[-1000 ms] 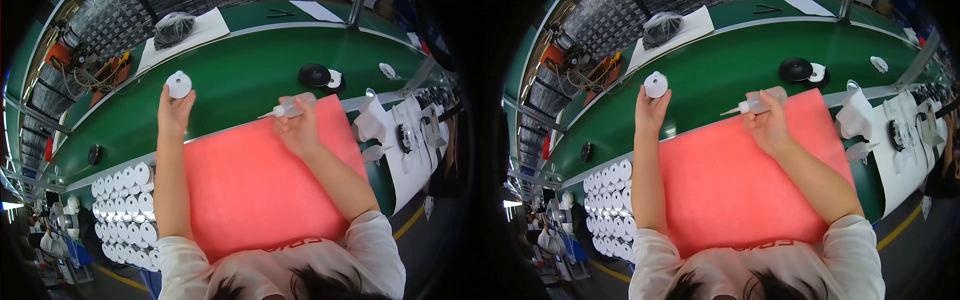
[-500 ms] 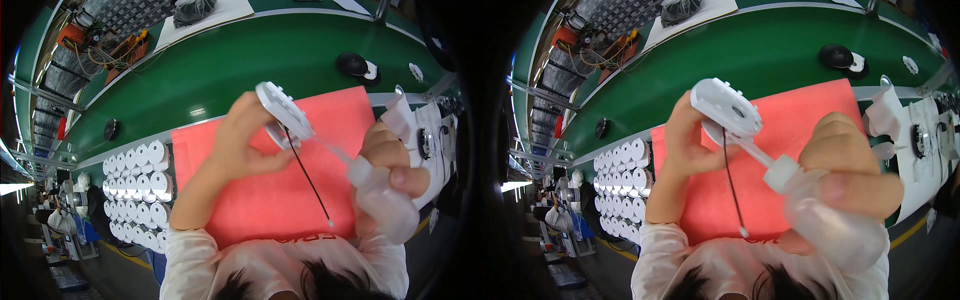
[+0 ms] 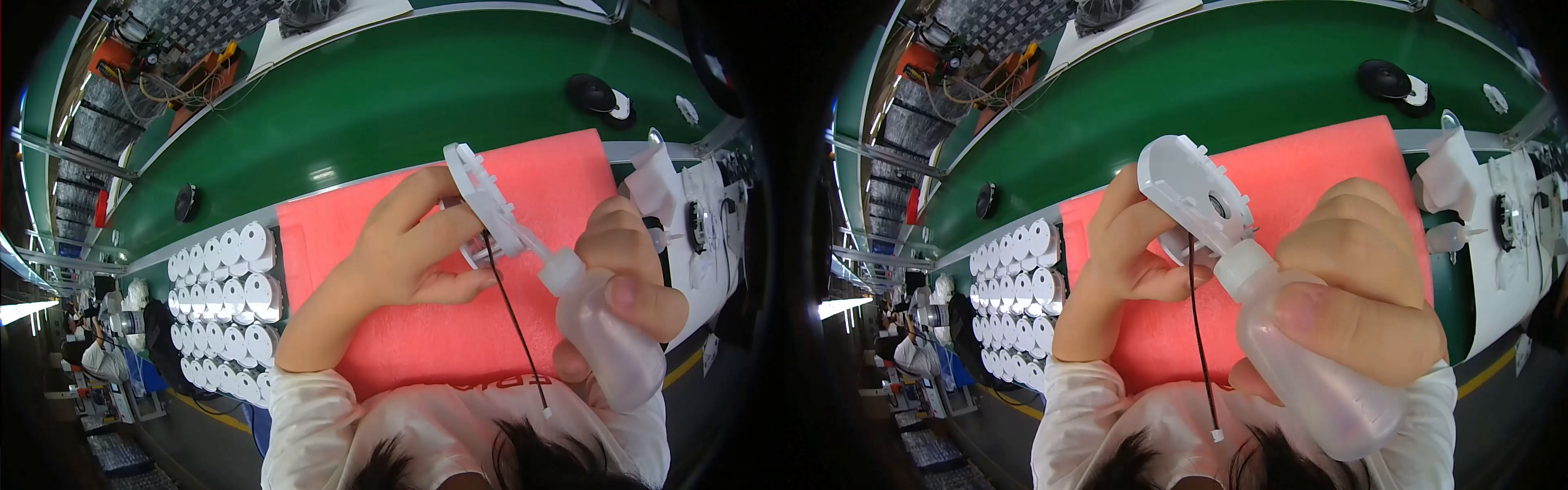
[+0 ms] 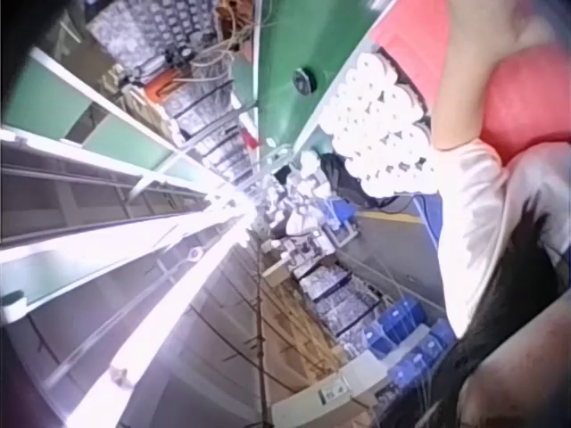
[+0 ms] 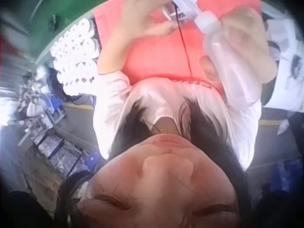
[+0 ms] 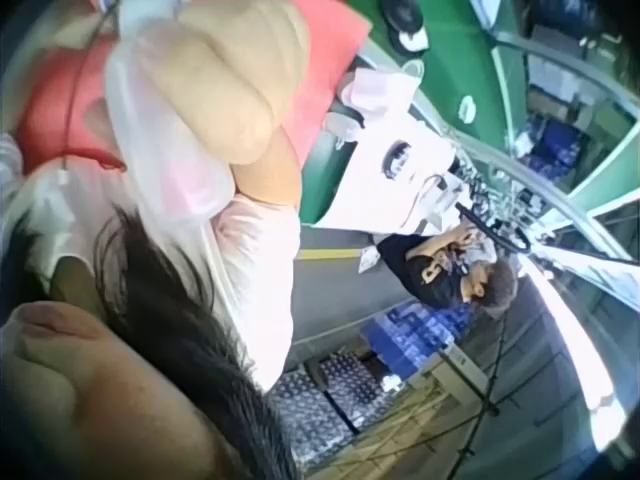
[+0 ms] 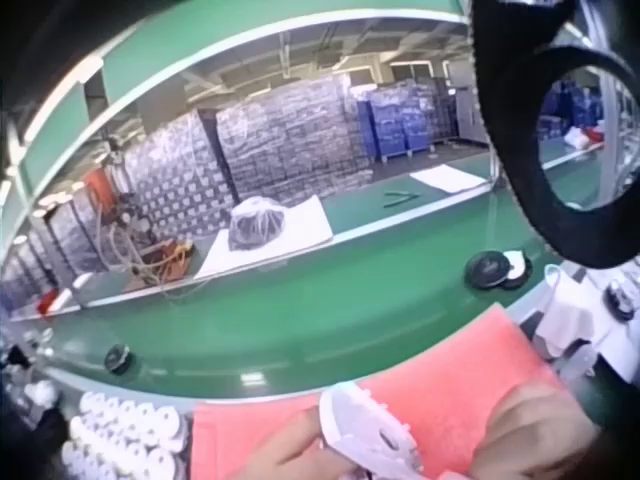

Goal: Assembling small electronic components by applying liquid from a squeeze bottle and organizing them on a tray.

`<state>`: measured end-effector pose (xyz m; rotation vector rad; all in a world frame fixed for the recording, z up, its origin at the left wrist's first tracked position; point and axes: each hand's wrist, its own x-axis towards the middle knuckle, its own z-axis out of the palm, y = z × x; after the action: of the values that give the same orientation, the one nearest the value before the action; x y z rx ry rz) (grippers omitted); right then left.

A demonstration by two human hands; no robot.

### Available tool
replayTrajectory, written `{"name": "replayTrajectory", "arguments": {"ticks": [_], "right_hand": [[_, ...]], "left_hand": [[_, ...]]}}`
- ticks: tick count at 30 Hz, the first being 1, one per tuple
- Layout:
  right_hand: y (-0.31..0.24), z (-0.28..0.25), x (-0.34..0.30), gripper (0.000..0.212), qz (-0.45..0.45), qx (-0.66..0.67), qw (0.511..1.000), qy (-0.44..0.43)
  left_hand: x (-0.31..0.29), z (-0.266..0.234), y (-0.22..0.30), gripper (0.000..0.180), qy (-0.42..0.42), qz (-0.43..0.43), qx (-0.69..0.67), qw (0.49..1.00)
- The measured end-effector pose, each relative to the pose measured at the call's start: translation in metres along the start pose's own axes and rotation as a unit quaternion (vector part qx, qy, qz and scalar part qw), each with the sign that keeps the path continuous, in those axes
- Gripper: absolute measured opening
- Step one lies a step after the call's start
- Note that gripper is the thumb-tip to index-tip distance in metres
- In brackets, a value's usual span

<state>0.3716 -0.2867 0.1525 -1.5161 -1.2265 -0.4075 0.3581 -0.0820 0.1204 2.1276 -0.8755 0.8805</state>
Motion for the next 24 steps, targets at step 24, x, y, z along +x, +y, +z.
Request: {"name": "replayTrajectory", "arguments": {"ticks": [24], "right_hand": [[-0.001,0.004,-0.008,0.052,-0.042,-0.092,0.995,-0.022]], "left_hand": [[-0.010,0.000,-0.013,0.044,0.014,-0.029,-0.132,0.991]]}}
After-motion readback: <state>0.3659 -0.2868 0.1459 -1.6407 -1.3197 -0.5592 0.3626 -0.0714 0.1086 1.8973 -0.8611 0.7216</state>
